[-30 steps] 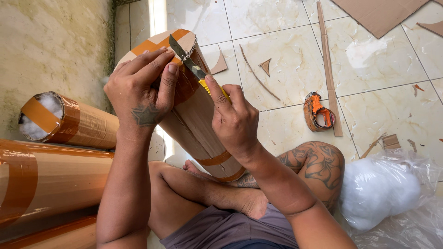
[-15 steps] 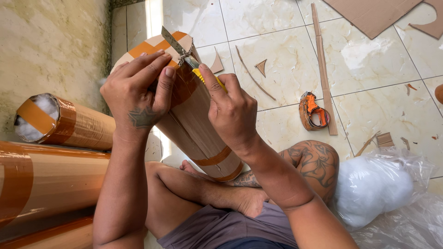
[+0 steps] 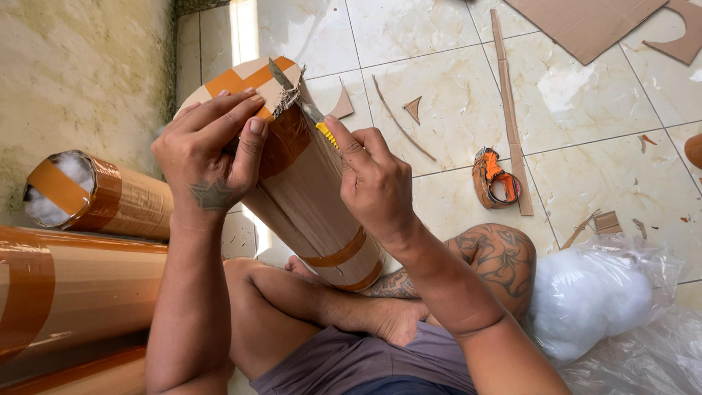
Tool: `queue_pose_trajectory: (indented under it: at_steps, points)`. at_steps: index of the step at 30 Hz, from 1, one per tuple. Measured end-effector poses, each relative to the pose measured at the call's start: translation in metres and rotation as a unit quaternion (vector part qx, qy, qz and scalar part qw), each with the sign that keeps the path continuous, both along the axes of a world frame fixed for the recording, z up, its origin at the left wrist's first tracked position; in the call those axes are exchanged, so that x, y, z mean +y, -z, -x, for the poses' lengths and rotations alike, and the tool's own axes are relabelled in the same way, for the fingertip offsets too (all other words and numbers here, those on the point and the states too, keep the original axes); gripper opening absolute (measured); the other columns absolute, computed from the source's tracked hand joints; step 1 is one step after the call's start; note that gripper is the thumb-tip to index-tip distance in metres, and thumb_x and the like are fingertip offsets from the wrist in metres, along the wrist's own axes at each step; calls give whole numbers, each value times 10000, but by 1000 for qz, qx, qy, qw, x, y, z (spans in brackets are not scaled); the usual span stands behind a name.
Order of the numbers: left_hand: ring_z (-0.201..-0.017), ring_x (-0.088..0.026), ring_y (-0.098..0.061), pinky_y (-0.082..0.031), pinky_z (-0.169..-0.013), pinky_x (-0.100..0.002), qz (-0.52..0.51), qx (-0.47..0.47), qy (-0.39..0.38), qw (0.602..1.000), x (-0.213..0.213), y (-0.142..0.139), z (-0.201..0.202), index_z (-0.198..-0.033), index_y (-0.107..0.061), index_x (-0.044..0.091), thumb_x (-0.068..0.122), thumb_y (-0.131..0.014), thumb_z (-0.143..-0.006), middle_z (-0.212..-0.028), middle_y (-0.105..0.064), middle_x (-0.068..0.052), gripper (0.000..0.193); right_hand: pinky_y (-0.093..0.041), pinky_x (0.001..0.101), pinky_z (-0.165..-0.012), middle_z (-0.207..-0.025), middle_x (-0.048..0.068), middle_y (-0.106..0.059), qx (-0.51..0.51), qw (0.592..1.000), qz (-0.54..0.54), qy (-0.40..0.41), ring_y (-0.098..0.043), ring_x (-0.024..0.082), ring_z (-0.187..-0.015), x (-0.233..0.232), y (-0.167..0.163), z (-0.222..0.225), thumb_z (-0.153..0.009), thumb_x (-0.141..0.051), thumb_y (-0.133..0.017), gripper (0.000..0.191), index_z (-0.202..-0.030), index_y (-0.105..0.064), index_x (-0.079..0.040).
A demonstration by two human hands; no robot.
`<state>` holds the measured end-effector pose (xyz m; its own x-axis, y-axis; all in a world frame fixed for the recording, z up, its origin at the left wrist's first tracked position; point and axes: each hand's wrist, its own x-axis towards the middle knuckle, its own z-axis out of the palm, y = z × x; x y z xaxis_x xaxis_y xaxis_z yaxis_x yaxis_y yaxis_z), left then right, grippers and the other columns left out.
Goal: The person assembles cardboard cylinders by applying packing tape to the ends and cutting cardboard pieces to fit the openings. They use a utility knife to trim excess tape and cut circular shapes from flat cardboard sheets, then insert the pieces into the cylinder ends.
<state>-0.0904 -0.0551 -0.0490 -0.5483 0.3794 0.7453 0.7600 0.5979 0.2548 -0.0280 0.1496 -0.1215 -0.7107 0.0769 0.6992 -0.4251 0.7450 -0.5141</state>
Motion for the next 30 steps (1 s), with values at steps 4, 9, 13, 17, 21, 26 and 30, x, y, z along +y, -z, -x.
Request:
queue_pose_trajectory:
  at_steps: [4,9,13,17,21,26,30]
  points:
    - [-1024,-246,-760,-581,-935,-330,-1,4,15,1000,-4,1,0,-1138,-802,77,199,-737,-1079,-1144,-781,-80,150,-605,360,-679,-1031,66,-648,-1,1000,-8,-2,-717,233,-781,0,-2,1,-899,107,-656,626,-1457,-598,-171]
    - [-1028,-231,-763,-592,-959,-321,-19,-10,14,1000,-10,1,0,-1144,-797,67,183,-707,-1068,-1117,-776,-97,166,-620,327,-659,-1015,67,-661,-15,999,9,-27,-724,207,-765,0,-3,4,-927,100,-641,581,-1448,-598,-152]
    - [-1062,-243,-763,-590,-989,-337,-10,-4,20,1000,-12,2,-2,-1136,-794,62,185,-703,-1075,-1125,-775,-104,165,-620,325,-678,-1052,69,-673,-21,999,21,-40,-732,209,-808,1,-3,9,-949,90,-640,572,-1456,-593,-169]
    - [-1068,-247,-770,-588,-988,-346,-18,-8,15,1000,-13,-1,-4,-1130,-794,65,212,-724,-1095,-1110,-776,-101,166,-640,296,-671,-1020,71,-662,-35,997,33,-64,-723,205,-775,-2,-1,14,-943,85,-617,584,-1473,-571,-156]
    - [-1096,-271,-755,-577,-1015,-367,-10,-10,2,1000,-12,-7,-10,-1149,-792,59,219,-712,-1074,-1133,-772,-107,194,-613,341,-674,-1014,77,-674,-36,998,27,-33,-720,224,-781,-2,1,17,-954,53,-615,551,-1456,-596,-173]
    - [-1088,-280,-750,-574,-1002,-363,-16,-28,21,999,-7,-10,-14,-1174,-788,63,227,-704,-1055,-1177,-771,-109,219,-564,352,-748,-984,96,-689,-56,990,95,-82,-691,221,-833,18,0,30,-1020,-21,-667,442,-1444,-621,-137]
    - [-1142,-290,-747,-564,-1026,-381,-8,-14,11,1000,-9,-10,-13,-1171,-788,76,240,-708,-1063,-1178,-768,-102,212,-533,297,-707,-959,95,-685,-101,978,179,-38,-647,176,-781,30,-3,28,-1020,-43,-650,403,-1418,-623,-101]
